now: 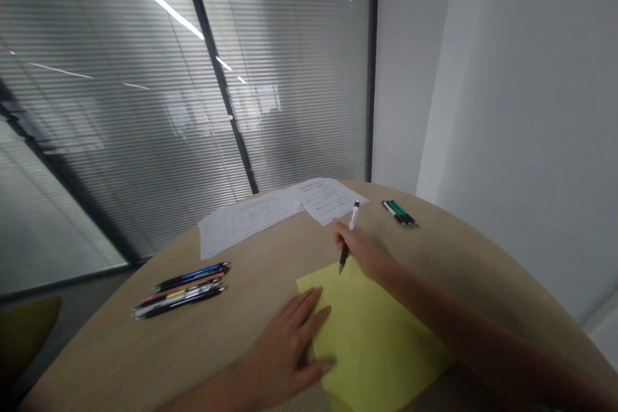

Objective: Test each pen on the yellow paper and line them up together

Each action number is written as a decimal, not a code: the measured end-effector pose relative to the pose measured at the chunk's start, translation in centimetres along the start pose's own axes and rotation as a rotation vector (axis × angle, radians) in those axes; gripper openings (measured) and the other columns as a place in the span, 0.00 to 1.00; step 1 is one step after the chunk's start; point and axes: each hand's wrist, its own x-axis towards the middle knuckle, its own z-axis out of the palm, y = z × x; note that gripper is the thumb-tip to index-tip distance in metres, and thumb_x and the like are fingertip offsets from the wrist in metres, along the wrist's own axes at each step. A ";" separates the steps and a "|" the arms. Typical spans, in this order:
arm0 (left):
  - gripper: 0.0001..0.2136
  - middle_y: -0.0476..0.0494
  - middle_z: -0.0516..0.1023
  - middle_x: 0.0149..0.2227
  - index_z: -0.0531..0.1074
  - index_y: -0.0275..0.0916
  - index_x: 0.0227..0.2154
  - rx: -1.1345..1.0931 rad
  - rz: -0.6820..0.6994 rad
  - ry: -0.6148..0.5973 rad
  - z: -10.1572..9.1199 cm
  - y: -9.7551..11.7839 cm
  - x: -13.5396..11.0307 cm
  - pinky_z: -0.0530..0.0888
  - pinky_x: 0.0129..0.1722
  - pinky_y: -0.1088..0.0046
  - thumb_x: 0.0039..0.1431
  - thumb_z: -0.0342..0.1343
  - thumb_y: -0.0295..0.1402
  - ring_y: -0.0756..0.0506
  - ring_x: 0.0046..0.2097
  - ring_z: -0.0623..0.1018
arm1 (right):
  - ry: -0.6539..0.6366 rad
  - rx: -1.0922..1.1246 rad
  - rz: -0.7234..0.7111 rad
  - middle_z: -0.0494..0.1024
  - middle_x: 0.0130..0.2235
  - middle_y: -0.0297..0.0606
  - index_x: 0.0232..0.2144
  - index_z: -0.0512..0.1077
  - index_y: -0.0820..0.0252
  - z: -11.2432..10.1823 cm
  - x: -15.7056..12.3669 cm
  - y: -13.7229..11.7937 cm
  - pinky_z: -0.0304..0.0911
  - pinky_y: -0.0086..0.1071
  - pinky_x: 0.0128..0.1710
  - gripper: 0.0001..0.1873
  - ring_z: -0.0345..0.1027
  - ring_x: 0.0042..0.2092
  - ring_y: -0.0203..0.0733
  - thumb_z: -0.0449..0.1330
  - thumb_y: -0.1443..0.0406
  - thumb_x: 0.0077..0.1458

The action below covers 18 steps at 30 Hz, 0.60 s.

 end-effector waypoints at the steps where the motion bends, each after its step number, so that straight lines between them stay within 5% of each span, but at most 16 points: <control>1: 0.30 0.26 0.55 0.56 0.57 0.33 0.51 -0.001 0.003 0.008 0.0 0.0 0.0 0.59 0.50 0.51 0.53 0.43 0.51 0.34 0.56 0.57 | 0.001 0.042 0.019 0.55 0.13 0.24 0.18 0.59 0.60 -0.1 0.0 -0.3 0.45 0.24 0.15 0.22 0.48 0.15 0.26 0.50 0.47 0.44; 11: 0.28 0.27 0.54 0.57 0.56 0.33 0.52 0.002 0.006 -0.019 -0.1 -0.2 -0.1 0.58 0.50 0.51 0.54 0.43 0.49 0.34 0.57 0.55 | -0.052 0.298 0.117 0.54 0.11 0.19 0.33 0.57 0.56 -0.3 0.0 -1.5 0.36 0.21 0.11 0.14 0.44 0.11 0.26 0.50 0.53 0.49; 18: 0.27 0.31 0.53 0.57 0.55 0.35 0.52 -0.004 0.024 0.035 0.0 -0.3 -0.2 0.58 0.51 0.53 0.55 0.43 0.48 0.36 0.57 0.55 | -0.030 0.460 0.185 0.62 0.17 0.25 0.28 0.59 0.58 -0.3 0.2 -2.4 0.43 0.21 0.14 0.07 0.51 0.15 0.26 0.54 0.64 0.46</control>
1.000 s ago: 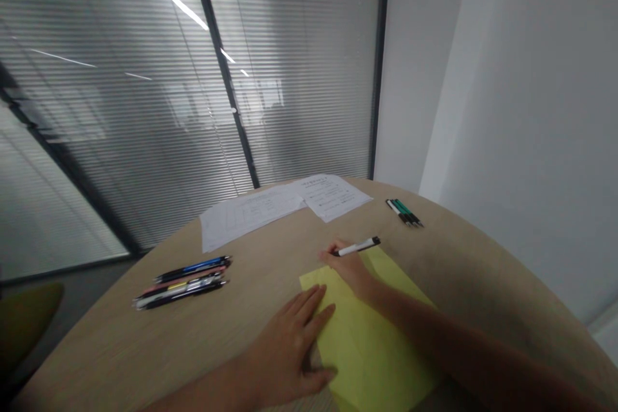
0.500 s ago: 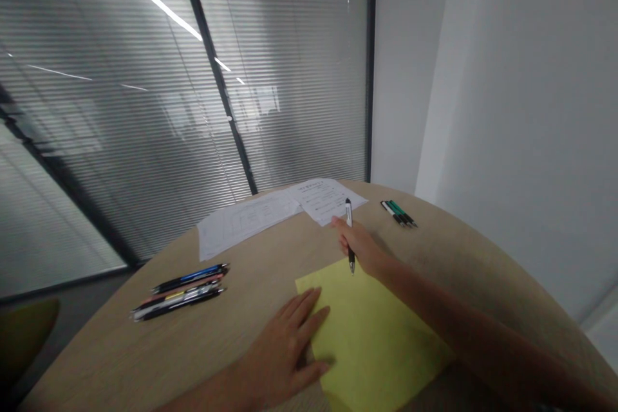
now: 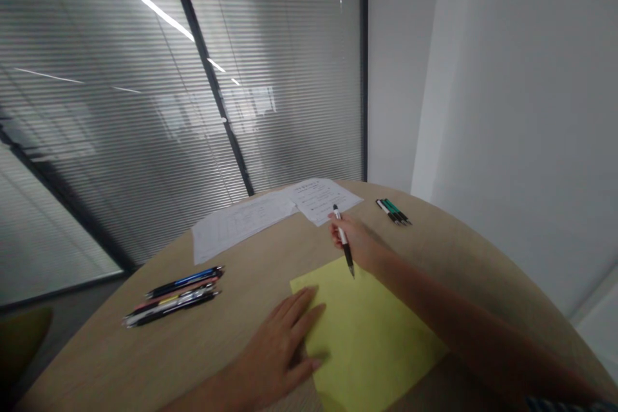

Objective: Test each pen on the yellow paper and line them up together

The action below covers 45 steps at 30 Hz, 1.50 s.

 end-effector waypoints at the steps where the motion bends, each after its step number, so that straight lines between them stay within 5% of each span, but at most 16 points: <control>1: 0.27 0.31 0.54 0.57 0.55 0.36 0.52 0.005 -0.007 0.006 0.0 -0.1 0.0 0.58 0.51 0.53 0.54 0.43 0.48 0.37 0.57 0.55 | -0.011 0.022 0.018 0.62 0.17 0.25 0.27 0.59 0.58 0.0 0.0 -0.2 0.42 0.21 0.13 0.06 0.50 0.15 0.26 0.55 0.65 0.45; 4: 0.24 0.33 0.57 0.56 0.58 0.36 0.50 0.046 -0.075 0.043 -0.4 -0.7 0.4 0.58 0.51 0.54 0.55 0.44 0.47 0.37 0.56 0.58 | -0.081 0.076 0.083 0.56 0.14 0.23 0.22 0.57 0.59 -0.2 0.0 -0.9 0.38 0.23 0.13 0.07 0.42 0.13 0.26 0.52 0.64 0.47; 8: 0.23 0.34 0.60 0.55 0.59 0.35 0.50 0.132 -0.233 0.093 -1.1 -2.9 0.9 0.58 0.53 0.56 0.56 0.43 0.45 0.39 0.55 0.60 | -0.163 0.097 0.151 0.47 0.12 0.24 0.15 0.52 0.58 -0.6 -0.3 -1.8 0.35 0.25 0.13 0.22 0.36 0.13 0.28 0.41 0.52 0.53; 16: 0.36 0.28 0.49 0.58 0.51 0.24 0.55 0.193 -0.425 -0.087 -1.2 -6.6 0.6 0.53 0.55 0.59 0.53 0.39 0.51 0.39 0.59 0.51 | -0.275 0.125 0.135 0.42 0.11 0.25 0.11 0.45 0.56 -1.5 -0.4 -2.8 0.35 0.26 0.13 0.24 0.30 0.14 0.30 0.36 0.50 0.51; 29: 0.34 0.28 0.48 0.58 0.51 0.24 0.55 0.206 -0.441 -0.087 -1.1 -6.2 0.8 0.52 0.55 0.60 0.53 0.41 0.48 0.39 0.59 0.50 | -0.269 0.055 0.073 0.42 0.12 0.24 0.12 0.43 0.56 -2.0 -0.5 -3.4 0.35 0.27 0.14 0.27 0.30 0.15 0.30 0.33 0.42 0.47; 45: 0.34 0.28 0.48 0.58 0.51 0.24 0.55 0.206 -0.444 -0.097 -1.1 -6.2 0.8 0.52 0.55 0.60 0.53 0.41 0.48 0.39 0.59 0.51 | -0.258 0.236 0.088 0.43 0.11 0.25 0.11 0.45 0.56 -2.6 -0.2 -3.7 0.35 0.26 0.12 0.25 0.31 0.13 0.29 0.37 0.48 0.51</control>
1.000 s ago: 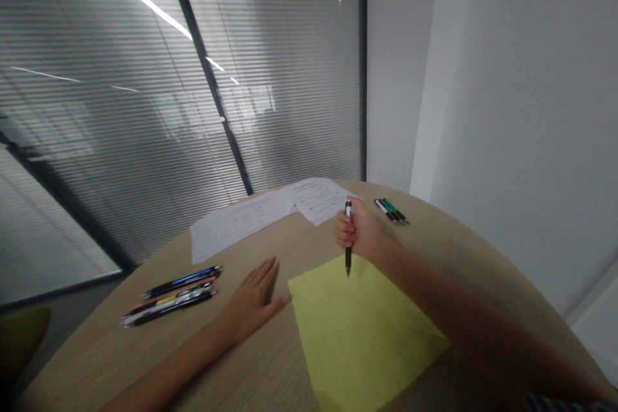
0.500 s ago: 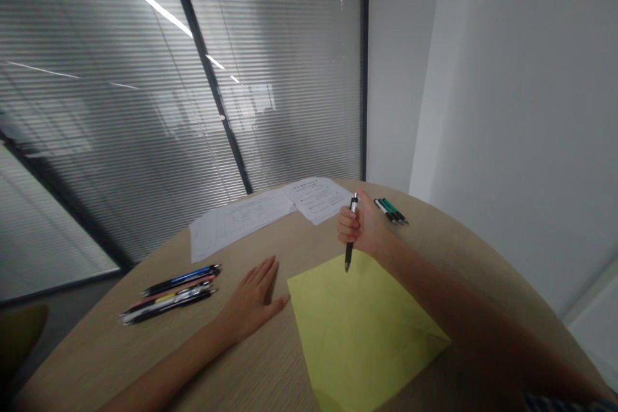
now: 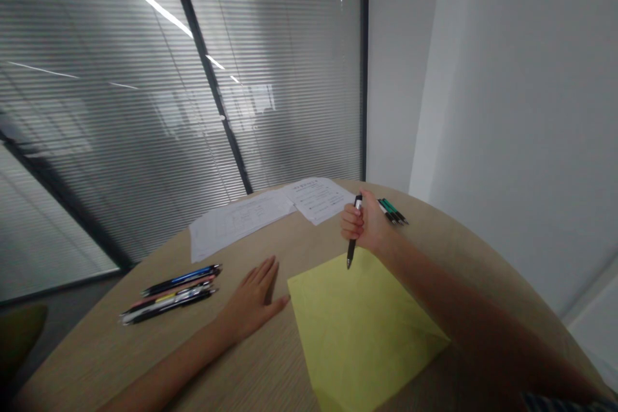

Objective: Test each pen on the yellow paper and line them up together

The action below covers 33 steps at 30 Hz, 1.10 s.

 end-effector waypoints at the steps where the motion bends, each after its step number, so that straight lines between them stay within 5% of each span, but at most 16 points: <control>1: 0.34 0.28 0.48 0.58 0.51 0.24 0.55 0.000 0.002 0.000 0.0 0.0 0.0 0.52 0.55 0.60 0.53 0.41 0.48 0.39 0.59 0.51 | -0.006 0.026 0.012 0.44 0.11 0.25 0.11 0.45 0.57 0.0 0.0 0.0 0.35 0.26 0.12 0.26 0.31 0.13 0.29 0.37 0.48 0.51; 12: 0.35 0.30 0.47 0.59 0.51 0.23 0.55 0.026 -0.017 -0.022 0.2 -0.2 0.2 0.51 0.55 0.60 0.53 0.41 0.48 0.39 0.59 0.50 | -0.131 0.146 0.048 0.52 0.13 0.26 0.17 0.57 0.60 -1.9 0.4 -1.5 0.44 0.23 0.12 0.28 0.42 0.13 0.28 0.36 0.45 0.51; 18: 0.34 0.29 0.48 0.58 0.51 0.23 0.55 0.034 -0.016 -0.006 0.4 -0.3 0.3 0.52 0.55 0.60 0.53 0.41 0.48 0.39 0.59 0.51 | 0.039 -0.017 0.114 0.55 0.15 0.28 0.20 0.59 0.61 -3.6 0.7 -3.5 0.44 0.21 0.13 0.17 0.45 0.15 0.28 0.40 0.58 0.54; 24: 0.34 0.28 0.49 0.58 0.52 0.22 0.54 0.041 -0.003 0.018 0.7 -0.5 0.3 0.53 0.55 0.59 0.53 0.41 0.47 0.39 0.58 0.52 | 0.308 -0.444 0.094 0.60 0.16 0.31 0.18 0.58 0.61 -8.6 0.5 -6.5 0.50 0.22 0.14 0.08 0.51 0.16 0.29 0.45 0.72 0.45; 33: 0.33 0.30 0.51 0.58 0.53 0.24 0.54 0.059 -0.012 0.051 1.0 -0.6 0.6 0.54 0.55 0.60 0.52 0.41 0.47 0.39 0.58 0.53 | 0.542 -0.814 -0.001 0.71 0.21 0.32 0.31 0.69 0.60 -14.9 -0.7 -8.0 0.60 0.25 0.22 0.16 0.63 0.22 0.34 0.53 0.75 0.36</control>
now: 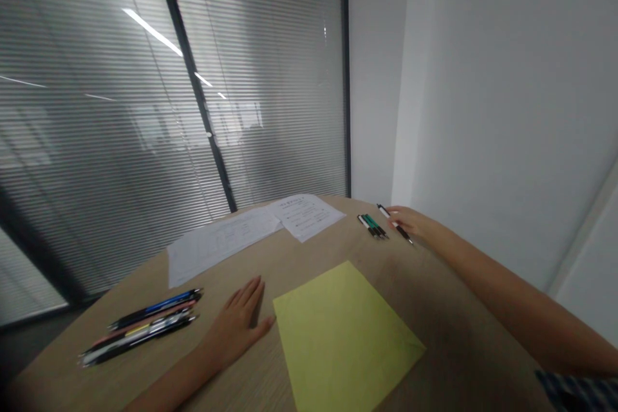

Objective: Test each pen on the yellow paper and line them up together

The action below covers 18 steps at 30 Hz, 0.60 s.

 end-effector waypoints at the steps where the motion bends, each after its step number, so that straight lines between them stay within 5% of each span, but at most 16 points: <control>1: 0.33 0.30 0.51 0.57 0.53 0.24 0.54 0.001 -0.001 -0.001 0.0 0.0 0.0 0.54 0.55 0.60 0.52 0.41 0.47 0.39 0.58 0.53 | 0.057 -0.095 -0.024 0.73 0.23 0.33 0.34 0.69 0.61 0.1 0.2 0.3 0.60 0.26 0.24 0.18 0.65 0.23 0.35 0.54 0.74 0.37; 8: 0.32 0.31 0.52 0.57 0.55 0.25 0.54 -0.001 -0.002 0.025 0.0 -0.1 -0.2 0.55 0.54 0.61 0.52 0.42 0.47 0.39 0.58 0.54 | 0.327 -0.590 -0.172 0.75 0.26 0.37 0.37 0.72 0.67 3.0 2.3 1.3 0.57 0.25 0.28 0.19 0.67 0.30 0.38 0.54 0.71 0.39; 18: 0.31 0.34 0.53 0.57 0.57 0.30 0.53 0.019 0.016 0.069 0.4 -0.4 -0.2 0.58 0.53 0.61 0.52 0.42 0.48 0.39 0.57 0.56 | 0.355 -0.861 -0.239 0.76 0.31 0.39 0.31 0.73 0.64 7.3 5.1 1.5 0.55 0.24 0.29 0.11 0.67 0.34 0.38 0.55 0.71 0.42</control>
